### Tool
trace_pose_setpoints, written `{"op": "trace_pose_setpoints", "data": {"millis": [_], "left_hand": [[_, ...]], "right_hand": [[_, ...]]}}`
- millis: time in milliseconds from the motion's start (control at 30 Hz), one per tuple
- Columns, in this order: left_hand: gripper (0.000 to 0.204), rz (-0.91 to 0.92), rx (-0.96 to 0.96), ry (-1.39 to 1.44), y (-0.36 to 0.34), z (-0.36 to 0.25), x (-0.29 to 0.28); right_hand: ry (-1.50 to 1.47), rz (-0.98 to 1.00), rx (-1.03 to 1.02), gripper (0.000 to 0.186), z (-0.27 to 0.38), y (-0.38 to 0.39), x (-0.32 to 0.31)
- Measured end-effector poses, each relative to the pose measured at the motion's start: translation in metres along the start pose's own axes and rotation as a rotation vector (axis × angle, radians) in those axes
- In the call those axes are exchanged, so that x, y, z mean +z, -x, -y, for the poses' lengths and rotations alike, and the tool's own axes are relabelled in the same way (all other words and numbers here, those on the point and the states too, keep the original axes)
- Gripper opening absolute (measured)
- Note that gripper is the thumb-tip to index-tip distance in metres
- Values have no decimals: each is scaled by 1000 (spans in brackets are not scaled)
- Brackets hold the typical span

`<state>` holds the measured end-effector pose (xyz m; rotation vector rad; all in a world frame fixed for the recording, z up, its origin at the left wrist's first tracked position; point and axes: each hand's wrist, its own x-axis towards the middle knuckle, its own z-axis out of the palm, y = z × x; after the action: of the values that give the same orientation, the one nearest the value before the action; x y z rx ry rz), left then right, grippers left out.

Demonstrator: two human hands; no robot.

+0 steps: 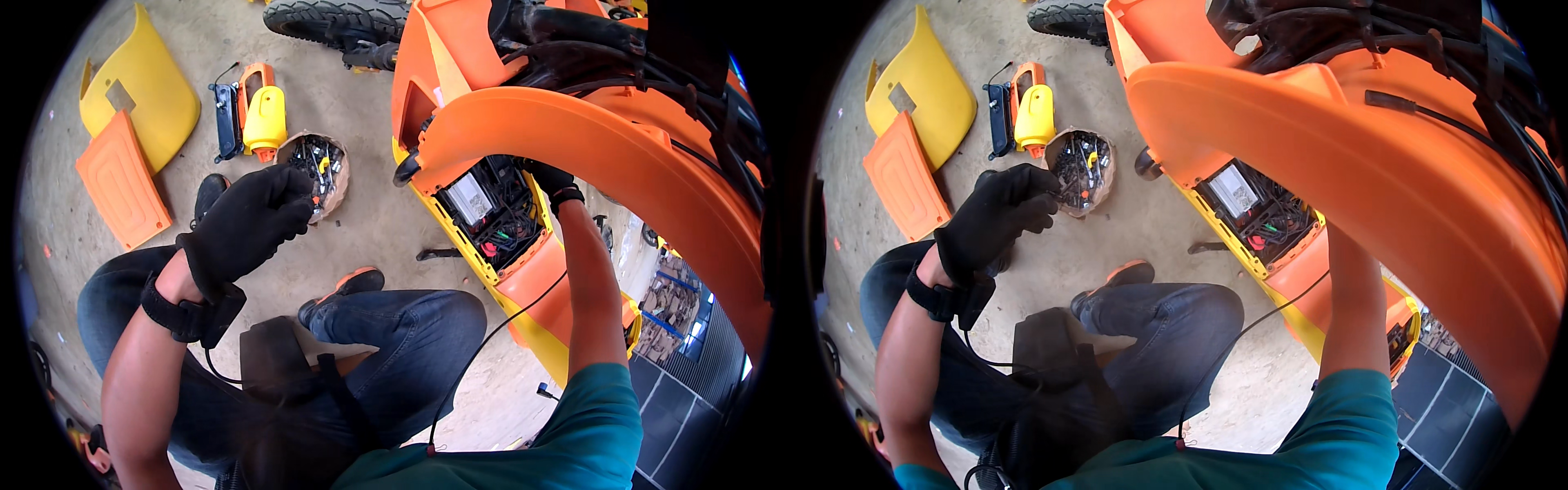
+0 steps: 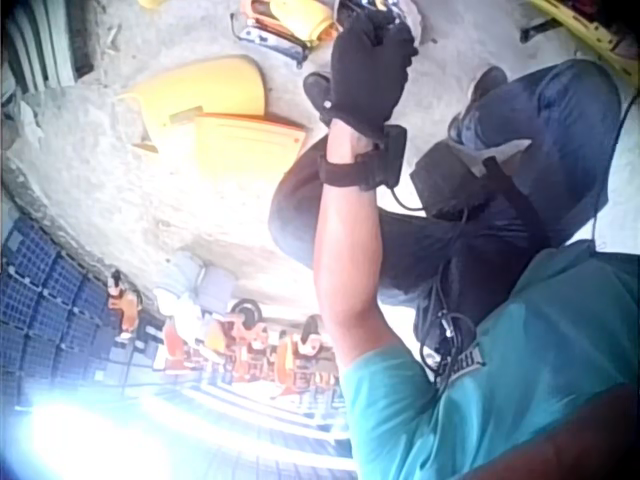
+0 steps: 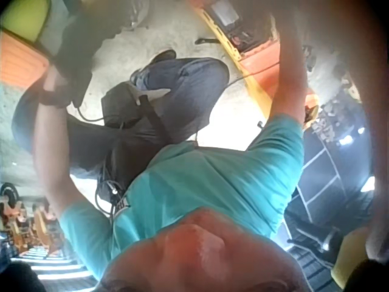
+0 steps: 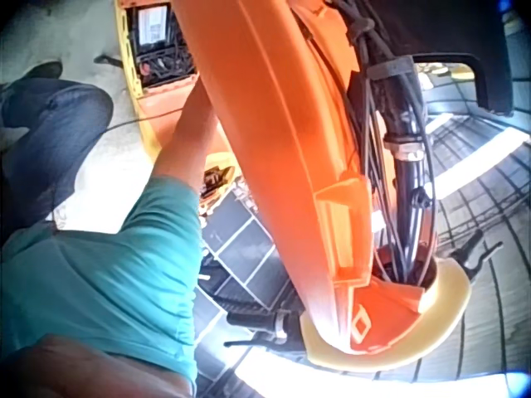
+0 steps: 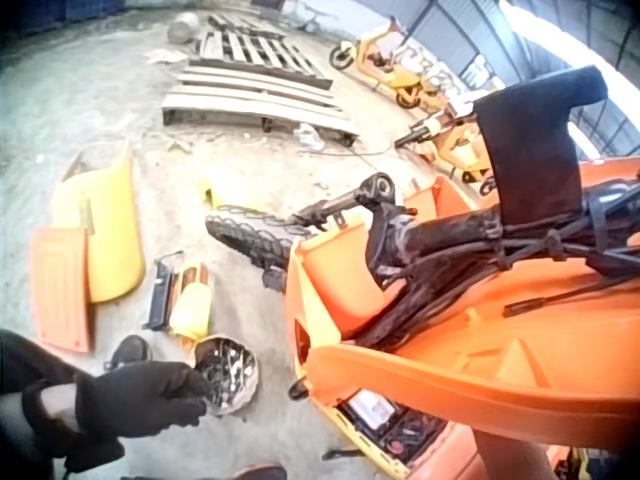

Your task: The person works on the internal components of an orange motorcycle, picking up small parts from a container and using a screwdriver to secure them inside the engine compartment.

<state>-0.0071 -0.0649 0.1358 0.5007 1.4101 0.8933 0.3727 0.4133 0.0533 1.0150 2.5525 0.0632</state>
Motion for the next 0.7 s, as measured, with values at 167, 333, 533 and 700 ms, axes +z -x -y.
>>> {"op": "trace_pose_setpoints", "data": {"millis": [167,333,533,700], "left_hand": [[27,-8,-4,-49,-1,-5,1],[27,-11,-43,-76,-2,-7,-1],[27,-25,-47,-59,1,-6,-5],[28,-11,-17,-31,1,-1,-12]], "right_hand": [[11,7,-31,30,-5,-8,0],[25,7,-61,29,-8,-13,1],[47,-10,-109,28,-13,-15,2],[78,-34,-157,27,-18,-13,3]]}}
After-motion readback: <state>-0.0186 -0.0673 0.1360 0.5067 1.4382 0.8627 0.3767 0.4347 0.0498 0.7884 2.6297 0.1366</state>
